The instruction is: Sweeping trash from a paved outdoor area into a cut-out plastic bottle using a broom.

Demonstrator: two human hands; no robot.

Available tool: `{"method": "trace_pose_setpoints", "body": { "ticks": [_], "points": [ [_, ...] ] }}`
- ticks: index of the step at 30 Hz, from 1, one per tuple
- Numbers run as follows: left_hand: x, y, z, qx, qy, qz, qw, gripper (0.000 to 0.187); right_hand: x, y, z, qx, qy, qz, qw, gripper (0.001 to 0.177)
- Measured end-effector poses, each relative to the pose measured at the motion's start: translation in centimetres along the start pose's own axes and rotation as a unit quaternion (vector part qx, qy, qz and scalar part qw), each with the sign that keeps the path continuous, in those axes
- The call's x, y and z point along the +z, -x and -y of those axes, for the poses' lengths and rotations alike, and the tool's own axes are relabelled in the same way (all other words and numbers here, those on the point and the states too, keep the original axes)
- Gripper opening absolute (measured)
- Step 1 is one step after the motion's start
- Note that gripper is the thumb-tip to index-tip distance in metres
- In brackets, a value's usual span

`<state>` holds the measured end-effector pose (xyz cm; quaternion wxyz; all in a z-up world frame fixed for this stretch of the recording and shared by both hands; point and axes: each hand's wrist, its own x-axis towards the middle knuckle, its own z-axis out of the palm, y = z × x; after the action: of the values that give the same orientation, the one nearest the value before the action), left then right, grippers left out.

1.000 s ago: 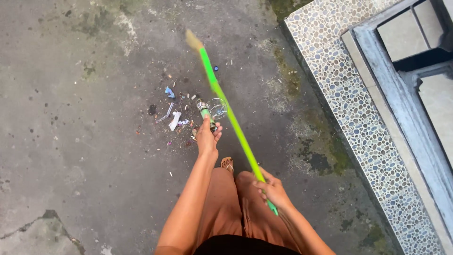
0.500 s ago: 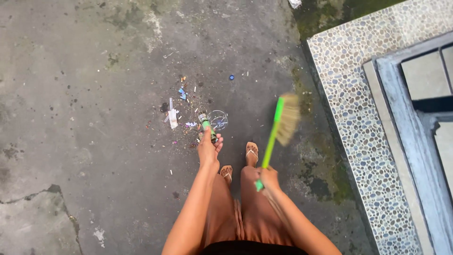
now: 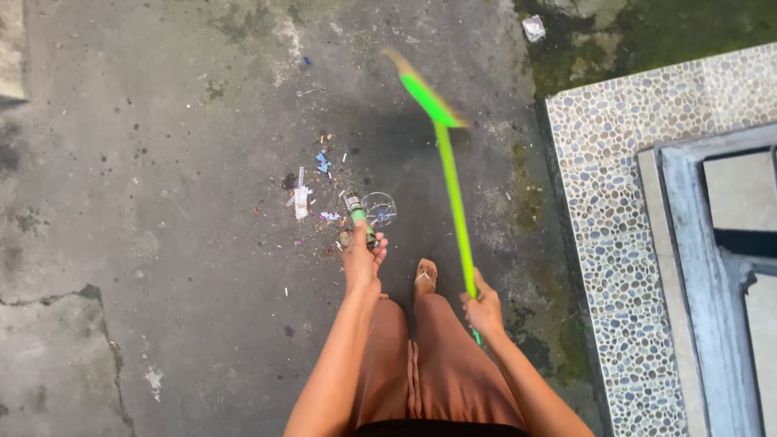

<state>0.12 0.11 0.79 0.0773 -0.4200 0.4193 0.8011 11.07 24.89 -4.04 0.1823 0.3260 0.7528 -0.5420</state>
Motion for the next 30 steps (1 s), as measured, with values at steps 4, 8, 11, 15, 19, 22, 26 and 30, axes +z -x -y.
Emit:
{"method": "trace_pose_setpoints", "body": {
  "ticks": [4,8,11,15,19,22,26,30],
  "points": [
    [-0.3,0.2,-0.2,0.008,0.005,-0.006,1.000,0.034,-0.9,-8.3,-3.3,-0.023,-0.031,-0.101,0.994,0.068],
    [-0.5,0.8,-0.4,0.011,0.020,-0.025,0.999,0.034,-0.8,-17.7,0.9,0.034,-0.117,-0.083,0.989,0.013],
    [-0.3,0.9,-0.3,0.010,0.025,-0.034,0.999,0.034,-1.2,-21.1,3.4,0.048,-0.185,-0.006,0.982,0.007],
    [-0.1,0.9,0.2,0.010,0.029,-0.031,0.999,0.035,-5.7,-18.8,4.2,0.055,-0.282,0.169,0.943,0.020],
    [0.1,1.1,-0.2,0.012,0.035,-0.028,0.999,0.035,-6.1,-8.9,6.2,0.022,-0.146,0.075,0.986,0.061],
    [-0.5,1.0,-0.4,0.017,0.048,-0.038,0.998,0.036,-3.1,-5.8,4.2,-0.012,-0.099,0.003,0.995,0.065],
    [-1.3,0.8,-0.7,0.023,0.063,-0.051,0.996,0.038,1.3,-6.9,2.3,0.059,-0.110,-0.023,0.992,0.024],
    [-1.6,1.2,-1.4,0.031,0.085,-0.056,0.994,0.039,3.7,-13.9,1.9,0.163,-0.303,0.115,0.932,0.009]
  ]
}}
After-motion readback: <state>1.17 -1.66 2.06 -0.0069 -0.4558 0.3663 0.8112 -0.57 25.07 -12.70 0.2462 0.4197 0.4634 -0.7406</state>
